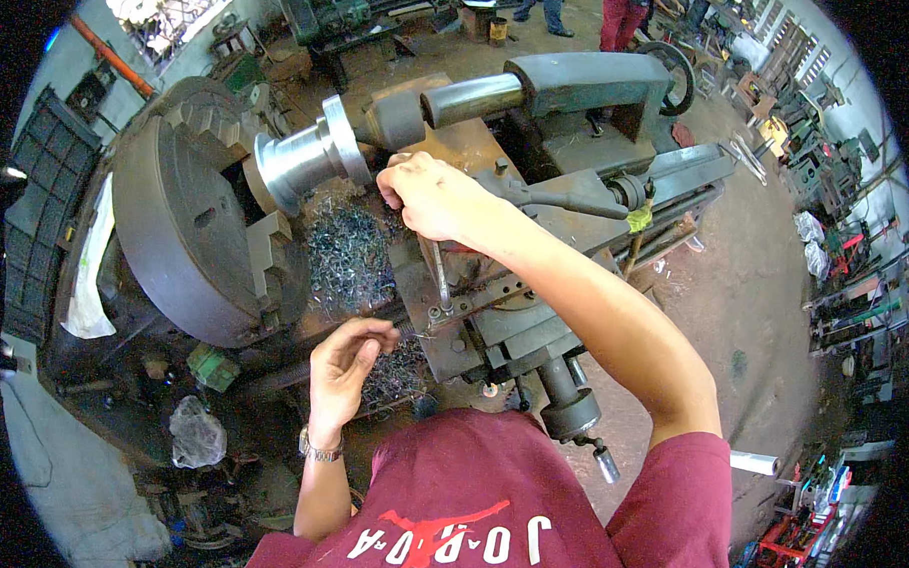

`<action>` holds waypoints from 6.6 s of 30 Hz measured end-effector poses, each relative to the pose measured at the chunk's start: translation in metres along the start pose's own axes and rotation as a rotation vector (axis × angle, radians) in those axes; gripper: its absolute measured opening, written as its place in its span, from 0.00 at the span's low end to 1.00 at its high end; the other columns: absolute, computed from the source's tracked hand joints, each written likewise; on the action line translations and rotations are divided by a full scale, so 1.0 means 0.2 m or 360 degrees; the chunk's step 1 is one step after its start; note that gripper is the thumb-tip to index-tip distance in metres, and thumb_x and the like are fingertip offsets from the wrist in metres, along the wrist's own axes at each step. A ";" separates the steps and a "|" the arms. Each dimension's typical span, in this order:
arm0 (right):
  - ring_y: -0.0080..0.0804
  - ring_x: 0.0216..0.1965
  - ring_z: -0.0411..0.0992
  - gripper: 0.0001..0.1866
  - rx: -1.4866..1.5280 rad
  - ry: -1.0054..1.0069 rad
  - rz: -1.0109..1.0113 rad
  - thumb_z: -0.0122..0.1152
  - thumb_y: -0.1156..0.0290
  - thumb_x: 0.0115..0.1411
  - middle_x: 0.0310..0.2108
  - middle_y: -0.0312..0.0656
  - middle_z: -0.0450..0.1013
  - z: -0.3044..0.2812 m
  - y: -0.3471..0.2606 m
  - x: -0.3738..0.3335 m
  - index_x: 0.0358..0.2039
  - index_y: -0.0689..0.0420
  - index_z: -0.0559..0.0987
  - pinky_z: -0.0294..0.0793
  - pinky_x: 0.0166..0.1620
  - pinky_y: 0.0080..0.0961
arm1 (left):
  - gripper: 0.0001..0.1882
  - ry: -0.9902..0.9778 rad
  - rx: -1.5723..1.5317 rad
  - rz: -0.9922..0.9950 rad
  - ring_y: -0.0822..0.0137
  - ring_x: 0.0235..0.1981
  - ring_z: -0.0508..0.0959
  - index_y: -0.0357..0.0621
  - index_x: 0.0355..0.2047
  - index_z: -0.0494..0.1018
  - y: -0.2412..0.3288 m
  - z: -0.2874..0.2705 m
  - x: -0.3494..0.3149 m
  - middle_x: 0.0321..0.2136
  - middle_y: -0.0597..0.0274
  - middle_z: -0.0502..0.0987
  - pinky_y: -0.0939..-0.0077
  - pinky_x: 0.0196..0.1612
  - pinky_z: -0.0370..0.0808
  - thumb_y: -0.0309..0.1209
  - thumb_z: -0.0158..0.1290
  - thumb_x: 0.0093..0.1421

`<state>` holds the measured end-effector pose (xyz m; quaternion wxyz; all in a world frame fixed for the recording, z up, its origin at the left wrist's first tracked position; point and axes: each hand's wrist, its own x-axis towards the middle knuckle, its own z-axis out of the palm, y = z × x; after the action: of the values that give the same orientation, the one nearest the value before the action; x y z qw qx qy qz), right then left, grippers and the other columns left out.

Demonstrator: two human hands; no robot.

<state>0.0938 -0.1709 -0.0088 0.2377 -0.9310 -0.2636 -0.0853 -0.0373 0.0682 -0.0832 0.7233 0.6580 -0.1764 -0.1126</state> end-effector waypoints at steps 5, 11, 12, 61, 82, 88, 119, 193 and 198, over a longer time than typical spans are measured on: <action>0.51 0.44 0.75 0.05 0.0024 0.0104 -0.0042 0.59 0.82 0.48 0.35 0.49 0.76 0.00 0.02 0.06 0.27 0.60 0.77 0.74 0.50 0.40 | 0.16 -0.0007 0.0947 0.0451 0.51 0.45 0.80 0.37 0.48 0.77 0.14 0.25 0.17 0.44 0.49 0.79 0.64 0.53 0.75 0.24 0.61 0.59; 0.44 0.47 0.76 0.14 0.0444 -0.0049 0.0148 0.52 0.84 0.50 0.37 0.46 0.79 -0.10 0.08 0.04 0.37 0.60 0.79 0.72 0.53 0.38 | 0.03 0.0257 0.0986 0.0435 0.54 0.35 0.81 0.35 0.32 0.79 0.11 0.38 0.26 0.31 0.53 0.81 0.68 0.43 0.76 0.20 0.62 0.56; 0.44 0.48 0.75 0.14 0.0388 -0.0133 0.0106 0.52 0.85 0.50 0.39 0.45 0.79 -0.11 0.09 0.02 0.37 0.60 0.79 0.71 0.53 0.38 | 0.04 0.0296 0.0964 0.0454 0.55 0.35 0.81 0.35 0.32 0.79 0.10 0.39 0.25 0.31 0.54 0.81 0.69 0.43 0.76 0.20 0.62 0.56; 0.28 0.39 0.80 0.08 0.1122 0.1175 0.0360 0.60 0.80 0.64 0.37 0.43 0.82 -0.42 0.11 -1.14 0.42 0.66 0.82 0.80 0.45 0.27 | 0.15 -0.0141 -0.0424 0.0835 0.70 0.29 0.73 0.33 0.48 0.74 0.26 0.31 0.41 0.30 0.61 0.73 0.72 0.34 0.75 0.34 0.52 0.70; 0.25 0.26 0.71 0.17 0.0650 0.0749 0.2112 0.62 0.65 0.63 0.26 0.41 0.75 0.31 0.55 -2.23 0.47 0.63 0.79 0.72 0.29 0.25 | 0.19 -0.0109 -0.0277 0.0579 0.78 0.27 0.68 0.39 0.41 0.75 0.17 0.40 0.40 0.25 0.71 0.70 0.81 0.33 0.67 0.44 0.49 0.72; 0.26 0.38 0.72 0.26 0.0688 0.1390 0.1740 0.77 0.69 0.53 0.37 0.38 0.74 -0.08 -0.02 -2.53 0.48 0.68 0.77 0.73 0.43 0.25 | 0.17 -0.0076 -0.0129 0.0461 0.78 0.26 0.66 0.39 0.39 0.74 0.07 0.41 0.35 0.25 0.71 0.71 0.81 0.32 0.67 0.42 0.47 0.74; 0.59 0.53 0.73 0.25 0.0869 -0.0179 -0.0354 0.73 0.65 0.54 0.60 0.66 0.67 -0.66 -0.91 -1.47 0.51 0.60 0.80 0.74 0.52 0.47 | 0.19 -0.0014 -0.0033 0.0522 0.76 0.24 0.61 0.37 0.38 0.72 0.09 0.45 0.36 0.21 0.70 0.64 0.78 0.29 0.62 0.43 0.45 0.75; 0.37 0.29 0.71 0.19 0.3004 0.2008 0.1909 0.53 0.57 0.72 0.30 0.45 0.74 0.69 1.01 -1.89 0.39 0.62 0.77 0.72 0.31 0.29 | 0.06 0.0220 -0.0210 0.0053 0.73 0.34 0.80 0.42 0.44 0.71 0.29 0.15 0.12 0.34 0.54 0.84 0.78 0.37 0.75 0.31 0.52 0.71; 0.29 0.24 0.64 0.16 0.2854 0.1216 0.1918 0.56 0.55 0.70 0.24 0.34 0.69 0.52 0.79 -1.79 0.33 0.55 0.75 0.58 0.25 0.23 | 0.06 0.0144 -0.0234 0.0017 0.70 0.35 0.82 0.41 0.43 0.70 0.26 0.20 0.15 0.34 0.53 0.84 0.77 0.37 0.77 0.29 0.53 0.71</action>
<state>-0.1207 -0.4003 -0.2633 0.8827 -0.3148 0.3487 -0.0161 -0.0298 0.0253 -0.0252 0.7774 0.6067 -0.1383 -0.0916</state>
